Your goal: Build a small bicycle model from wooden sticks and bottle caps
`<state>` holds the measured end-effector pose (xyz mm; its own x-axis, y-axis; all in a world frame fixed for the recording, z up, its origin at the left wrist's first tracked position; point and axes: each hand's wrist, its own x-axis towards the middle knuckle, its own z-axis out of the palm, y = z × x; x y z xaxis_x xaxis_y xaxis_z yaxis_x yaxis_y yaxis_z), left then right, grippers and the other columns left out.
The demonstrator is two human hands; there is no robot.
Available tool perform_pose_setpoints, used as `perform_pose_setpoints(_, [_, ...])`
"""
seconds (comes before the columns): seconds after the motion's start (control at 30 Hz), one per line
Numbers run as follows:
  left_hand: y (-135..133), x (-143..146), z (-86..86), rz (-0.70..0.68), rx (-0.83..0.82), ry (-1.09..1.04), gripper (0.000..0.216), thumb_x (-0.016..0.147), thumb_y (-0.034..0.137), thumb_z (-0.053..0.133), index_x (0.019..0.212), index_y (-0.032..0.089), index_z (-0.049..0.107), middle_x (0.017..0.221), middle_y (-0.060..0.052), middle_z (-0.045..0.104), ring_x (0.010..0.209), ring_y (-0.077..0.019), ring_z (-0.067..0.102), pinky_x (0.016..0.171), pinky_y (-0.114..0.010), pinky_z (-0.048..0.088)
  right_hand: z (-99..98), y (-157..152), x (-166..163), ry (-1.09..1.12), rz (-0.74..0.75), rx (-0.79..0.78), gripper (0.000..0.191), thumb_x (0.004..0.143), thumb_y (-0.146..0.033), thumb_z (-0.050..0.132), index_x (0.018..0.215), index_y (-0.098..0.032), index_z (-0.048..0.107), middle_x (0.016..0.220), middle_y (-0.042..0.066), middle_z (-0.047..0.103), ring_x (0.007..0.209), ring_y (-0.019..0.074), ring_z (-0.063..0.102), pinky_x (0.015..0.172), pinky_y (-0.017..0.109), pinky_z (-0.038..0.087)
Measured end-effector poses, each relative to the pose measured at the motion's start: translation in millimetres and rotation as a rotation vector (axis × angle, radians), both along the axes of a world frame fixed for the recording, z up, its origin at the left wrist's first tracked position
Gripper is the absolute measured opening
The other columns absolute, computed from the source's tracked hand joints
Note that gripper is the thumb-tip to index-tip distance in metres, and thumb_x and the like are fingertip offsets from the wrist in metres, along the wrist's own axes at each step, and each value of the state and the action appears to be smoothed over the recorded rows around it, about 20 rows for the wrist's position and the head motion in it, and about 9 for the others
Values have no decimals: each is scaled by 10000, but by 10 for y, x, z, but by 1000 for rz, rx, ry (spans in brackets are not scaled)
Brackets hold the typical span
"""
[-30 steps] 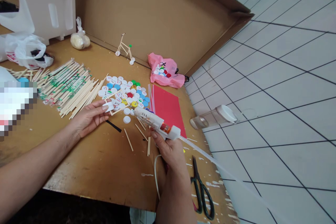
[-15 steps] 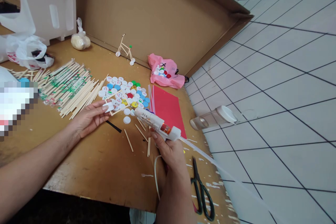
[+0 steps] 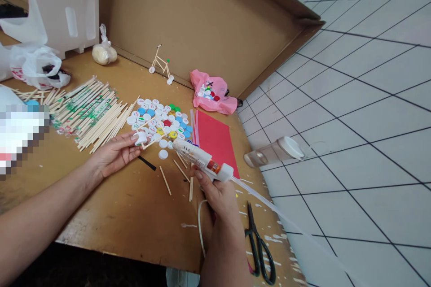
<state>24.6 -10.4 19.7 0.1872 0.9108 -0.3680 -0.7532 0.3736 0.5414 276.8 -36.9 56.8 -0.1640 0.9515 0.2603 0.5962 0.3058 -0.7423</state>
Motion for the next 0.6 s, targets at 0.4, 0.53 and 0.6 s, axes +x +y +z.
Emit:
perform_pose_setpoints(0.4, [5,-41,-60,-236,-62,-70,166,858,64,498,896,47,659,801,-168,727,540,-120,640,505,-174,525,-12,-9,-1,60,18,2,383,777,-568,573,770,-197,671,739,62,716,686,205,649,629,308,533])
perform_pose_setpoints(0.53, [-8,-52,-54,-343,-83,-91,204,862,91,485,948,49,664,802,-179,729,522,-123,615,471,-176,490,10,-18,-40,44,52,15,364,796,-541,553,755,-198,669,697,50,695,632,190,621,602,301,516])
perform_pose_setpoints(0.6, [-8,-60,-72,-394,-87,-125,225,850,107,505,1004,60,662,780,-163,725,510,-120,592,453,-177,462,12,-25,-59,38,78,-3,362,806,-532,537,766,-198,671,687,45,682,621,185,606,598,300,509])
